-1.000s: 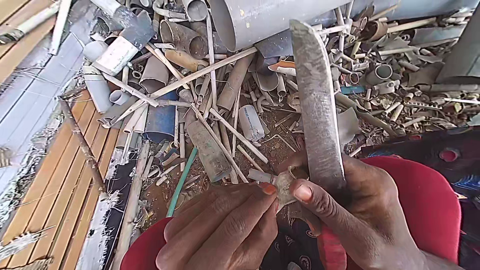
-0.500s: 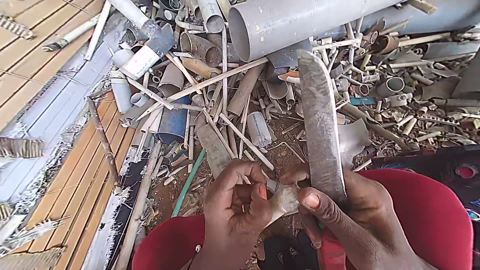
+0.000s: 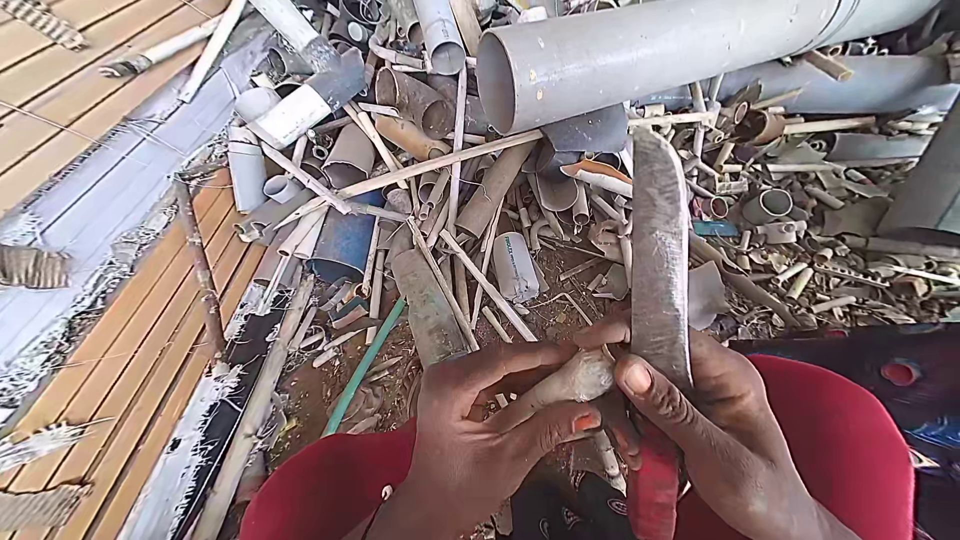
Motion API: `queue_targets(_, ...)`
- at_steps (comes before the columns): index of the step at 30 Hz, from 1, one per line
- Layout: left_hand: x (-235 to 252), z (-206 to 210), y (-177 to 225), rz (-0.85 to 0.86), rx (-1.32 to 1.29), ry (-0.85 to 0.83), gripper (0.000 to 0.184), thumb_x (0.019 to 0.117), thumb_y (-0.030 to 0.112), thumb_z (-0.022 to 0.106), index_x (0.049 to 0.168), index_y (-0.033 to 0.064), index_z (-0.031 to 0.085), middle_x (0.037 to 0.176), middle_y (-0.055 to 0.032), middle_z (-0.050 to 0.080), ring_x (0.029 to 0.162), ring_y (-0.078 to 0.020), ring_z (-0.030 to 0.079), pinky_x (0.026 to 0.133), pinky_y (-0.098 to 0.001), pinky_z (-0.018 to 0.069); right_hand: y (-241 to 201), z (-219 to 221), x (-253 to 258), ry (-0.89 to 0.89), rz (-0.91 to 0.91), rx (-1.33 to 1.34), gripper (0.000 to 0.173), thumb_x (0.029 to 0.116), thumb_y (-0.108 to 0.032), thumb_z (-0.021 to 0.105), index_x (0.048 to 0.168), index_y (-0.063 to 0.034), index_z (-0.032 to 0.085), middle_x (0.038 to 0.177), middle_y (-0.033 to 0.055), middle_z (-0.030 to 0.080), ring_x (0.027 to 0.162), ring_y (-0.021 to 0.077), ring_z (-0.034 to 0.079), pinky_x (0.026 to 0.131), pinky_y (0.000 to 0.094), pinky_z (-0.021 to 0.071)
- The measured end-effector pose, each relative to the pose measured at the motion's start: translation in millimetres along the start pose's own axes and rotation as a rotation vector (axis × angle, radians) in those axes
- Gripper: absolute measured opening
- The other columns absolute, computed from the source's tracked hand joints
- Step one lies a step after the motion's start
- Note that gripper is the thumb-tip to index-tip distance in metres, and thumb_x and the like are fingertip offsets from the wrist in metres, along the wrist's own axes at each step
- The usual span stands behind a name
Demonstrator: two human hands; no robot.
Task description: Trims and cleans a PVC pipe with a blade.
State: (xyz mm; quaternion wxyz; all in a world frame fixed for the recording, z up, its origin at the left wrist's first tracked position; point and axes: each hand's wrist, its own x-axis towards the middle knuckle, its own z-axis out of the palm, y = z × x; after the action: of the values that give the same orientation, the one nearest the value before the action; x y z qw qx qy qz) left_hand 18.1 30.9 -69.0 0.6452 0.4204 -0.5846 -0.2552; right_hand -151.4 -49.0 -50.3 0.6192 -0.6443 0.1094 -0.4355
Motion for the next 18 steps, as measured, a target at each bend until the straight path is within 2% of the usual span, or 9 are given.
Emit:
queue_targets(2,0,-1,-1,0.18,0.203,0.066,0.025,0.0883,0.019,0.081,0.109,0.0074,0.074,0.107,0.0035,0.076,0.097,-0.0027,0.072,0.086,-0.0176,0.0606,2,3,0,-0.001,0.002,-0.027,0.027,0.1037,-0.033,0.061,0.116,-0.0088,0.062,0.095,-0.0084,0.067,0.07,-0.0084,0.059,0.057,0.0088,0.0509)
queue_targets(4,2,-4,-1,0.339,0.383,0.12,0.014,0.0903,0.015,0.079,0.102,0.0083,0.075,0.105,0.0014,0.076,0.101,-0.005,0.071,0.089,-0.0185,0.0591,4,3,0,0.005,0.02,-0.053,0.029,0.0995,-0.038,0.067,0.11,-0.0116,0.063,0.086,-0.0102,0.063,0.065,-0.0079,0.057,0.054,0.0099,0.0501)
queue_targets(6,4,-8,-1,0.416,0.482,0.165,0.009,0.0909,0.013,0.078,0.099,0.0101,0.075,0.103,0.0007,0.076,0.101,-0.0078,0.071,0.09,-0.0208,0.0585,3,4,1,0.011,0.03,-0.086,0.026,0.0999,-0.038,0.066,0.104,-0.0127,0.063,0.076,-0.011,0.06,0.06,-0.0069,0.056,0.05,0.011,0.0493)
queue_targets(8,4,-10,-1,0.454,0.528,0.189,0.01,0.0898,0.013,0.08,0.099,0.0106,0.076,0.102,0.0002,0.076,0.1,-0.0086,0.071,0.089,-0.021,0.0579,-2,3,7,-0.018,0.018,-0.147,0.022,0.1031,-0.035,0.062,0.103,-0.0126,0.062,0.075,-0.0112,0.061,0.059,-0.0065,0.057,0.05,0.0117,0.0504)
queue_targets(11,6,-15,0,0.471,0.529,0.239,0.014,0.0881,0.018,0.082,0.098,0.0091,0.076,0.101,-0.0006,0.077,0.098,-0.0061,0.071,0.087,-0.0176,0.0583,-12,4,30,-0.129,0.019,-0.224,0.017,0.1037,-0.029,0.061,0.102,-0.0114,0.062,0.077,-0.0111,0.063,0.061,-0.0068,0.059,0.051,0.0112,0.0512)
queue_targets(15,6,-24,4,0.44,0.569,0.277,0.011,0.0965,0.014,0.072,0.095,0.0036,0.075,0.099,-0.007,0.079,0.096,-0.0094,0.075,0.084,-0.0189,0.0613,-19,10,58,-0.205,0.183,-0.232,0.011,0.0997,-0.024,0.064,0.095,-0.0153,0.06,0.071,-0.0117,0.064,0.053,-0.0045,0.058,0.044,0.013,0.05)
queue_targets(18,4,-28,5,0.295,0.55,0.292,0.015,0.1001,0.018,0.067,0.098,0.0039,0.07,0.096,-0.0003,0.078,0.091,0.0016,0.072,0.079,-0.0116,0.0579,-6,12,58,-0.226,0.149,-0.213,0.007,0.0964,-0.021,0.065,0.096,-0.0138,0.062,0.07,-0.0131,0.062,0.052,-0.0063,0.057,0.044,0.012,0.0492)
